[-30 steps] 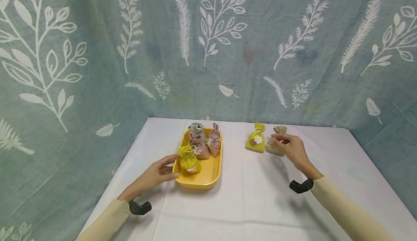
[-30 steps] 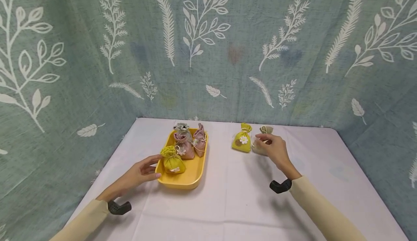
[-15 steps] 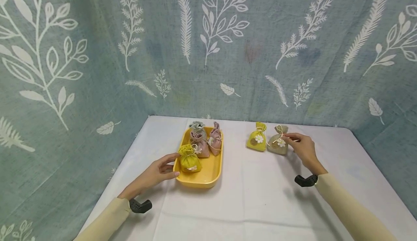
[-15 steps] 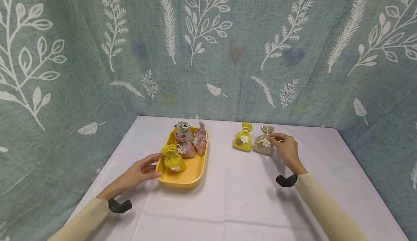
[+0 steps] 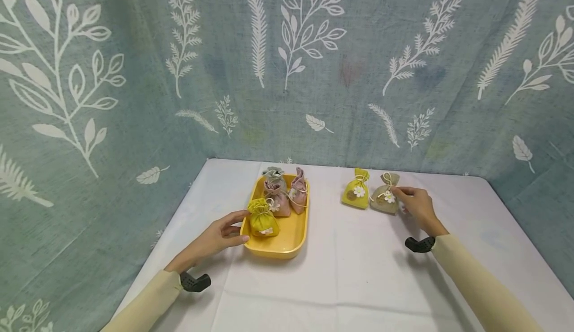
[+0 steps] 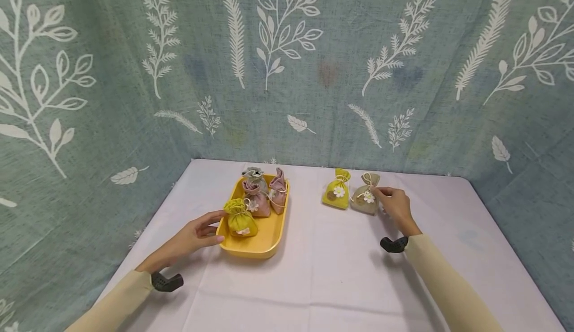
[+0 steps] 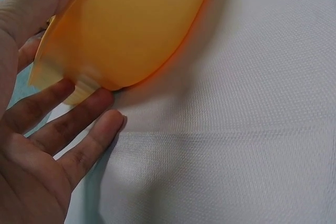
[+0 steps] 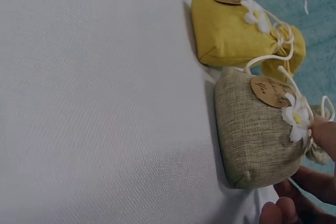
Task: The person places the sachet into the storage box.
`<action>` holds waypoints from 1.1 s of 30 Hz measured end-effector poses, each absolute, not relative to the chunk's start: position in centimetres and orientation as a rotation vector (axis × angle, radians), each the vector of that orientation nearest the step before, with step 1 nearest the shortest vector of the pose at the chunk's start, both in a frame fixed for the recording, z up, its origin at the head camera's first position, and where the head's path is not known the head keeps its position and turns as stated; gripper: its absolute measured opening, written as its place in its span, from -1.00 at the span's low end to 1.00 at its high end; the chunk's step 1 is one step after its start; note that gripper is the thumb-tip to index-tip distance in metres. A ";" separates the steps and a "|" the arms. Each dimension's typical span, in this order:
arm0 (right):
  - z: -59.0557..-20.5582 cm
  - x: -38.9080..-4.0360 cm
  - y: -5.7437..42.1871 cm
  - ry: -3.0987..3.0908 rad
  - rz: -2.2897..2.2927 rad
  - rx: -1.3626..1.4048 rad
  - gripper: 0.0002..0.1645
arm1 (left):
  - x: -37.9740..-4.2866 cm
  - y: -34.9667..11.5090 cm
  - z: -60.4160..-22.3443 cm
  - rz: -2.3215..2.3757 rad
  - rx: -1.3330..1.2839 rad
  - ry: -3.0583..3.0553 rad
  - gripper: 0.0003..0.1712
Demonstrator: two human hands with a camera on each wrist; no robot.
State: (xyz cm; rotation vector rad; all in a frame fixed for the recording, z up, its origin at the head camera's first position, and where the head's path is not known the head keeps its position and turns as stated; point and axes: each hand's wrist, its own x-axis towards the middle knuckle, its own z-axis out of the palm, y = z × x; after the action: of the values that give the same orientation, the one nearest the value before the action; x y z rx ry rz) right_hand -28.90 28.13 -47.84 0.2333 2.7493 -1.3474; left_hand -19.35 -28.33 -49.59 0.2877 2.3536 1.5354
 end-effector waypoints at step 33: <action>-47.4 -28.6 28.1 2.595 -1.523 0.164 -0.07 | -19.5 -28.2 -49.8 1.540 0.288 2.350 -0.14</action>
State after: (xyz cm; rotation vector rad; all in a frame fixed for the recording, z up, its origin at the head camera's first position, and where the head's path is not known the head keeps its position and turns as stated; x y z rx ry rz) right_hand -28.58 28.07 -47.40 0.1639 2.5950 -1.5229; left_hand -19.46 -28.25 -49.79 0.2880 2.3498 1.5396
